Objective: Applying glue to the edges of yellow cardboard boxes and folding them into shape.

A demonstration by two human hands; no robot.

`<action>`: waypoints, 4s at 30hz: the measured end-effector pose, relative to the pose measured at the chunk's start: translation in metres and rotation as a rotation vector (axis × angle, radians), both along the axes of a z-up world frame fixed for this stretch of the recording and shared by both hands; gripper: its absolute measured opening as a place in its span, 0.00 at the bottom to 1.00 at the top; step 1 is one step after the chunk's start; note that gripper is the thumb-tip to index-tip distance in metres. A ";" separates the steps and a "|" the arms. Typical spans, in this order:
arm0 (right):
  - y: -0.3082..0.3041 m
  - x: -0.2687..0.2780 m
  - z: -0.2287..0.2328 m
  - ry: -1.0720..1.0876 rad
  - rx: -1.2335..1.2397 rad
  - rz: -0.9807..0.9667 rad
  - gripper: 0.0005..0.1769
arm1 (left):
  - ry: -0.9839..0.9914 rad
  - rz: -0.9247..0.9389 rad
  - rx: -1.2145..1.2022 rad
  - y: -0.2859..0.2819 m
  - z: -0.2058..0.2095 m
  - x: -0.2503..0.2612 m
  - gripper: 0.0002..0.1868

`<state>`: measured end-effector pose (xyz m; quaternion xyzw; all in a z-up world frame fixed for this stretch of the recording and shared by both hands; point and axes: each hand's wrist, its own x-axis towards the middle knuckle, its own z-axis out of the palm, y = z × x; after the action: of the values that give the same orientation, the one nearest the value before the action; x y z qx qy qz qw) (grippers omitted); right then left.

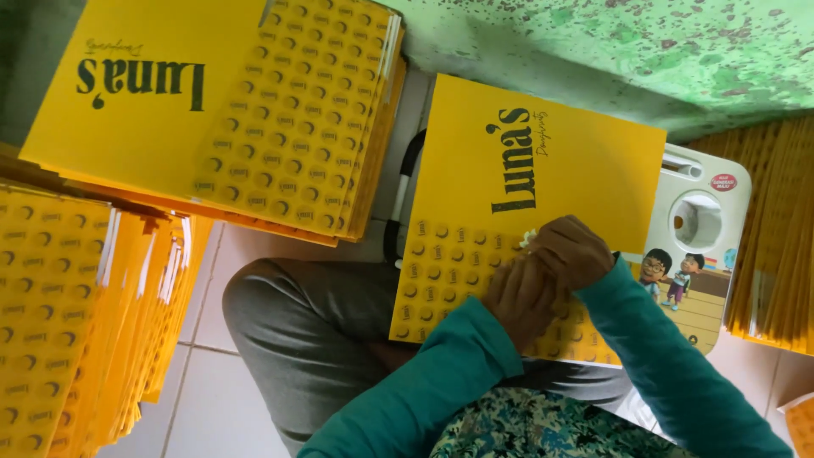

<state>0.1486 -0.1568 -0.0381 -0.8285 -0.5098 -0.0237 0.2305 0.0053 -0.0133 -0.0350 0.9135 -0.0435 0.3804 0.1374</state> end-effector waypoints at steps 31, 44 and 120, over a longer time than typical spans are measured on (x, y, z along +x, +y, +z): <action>-0.063 -0.037 -0.006 0.081 0.007 -0.454 0.05 | 0.421 0.033 0.153 0.084 0.020 0.001 0.30; -0.082 0.000 0.044 0.831 0.467 -0.682 0.08 | 0.519 -0.191 0.149 0.017 0.016 0.018 0.45; -0.104 -0.026 0.019 0.267 0.194 -0.422 0.07 | 0.175 -0.077 0.282 0.006 0.026 0.009 0.23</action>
<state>0.1230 -0.2606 -0.0190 -0.8862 -0.2862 -0.0104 0.3641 0.0140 -0.0076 -0.0094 0.9511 -0.1194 0.2838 0.0254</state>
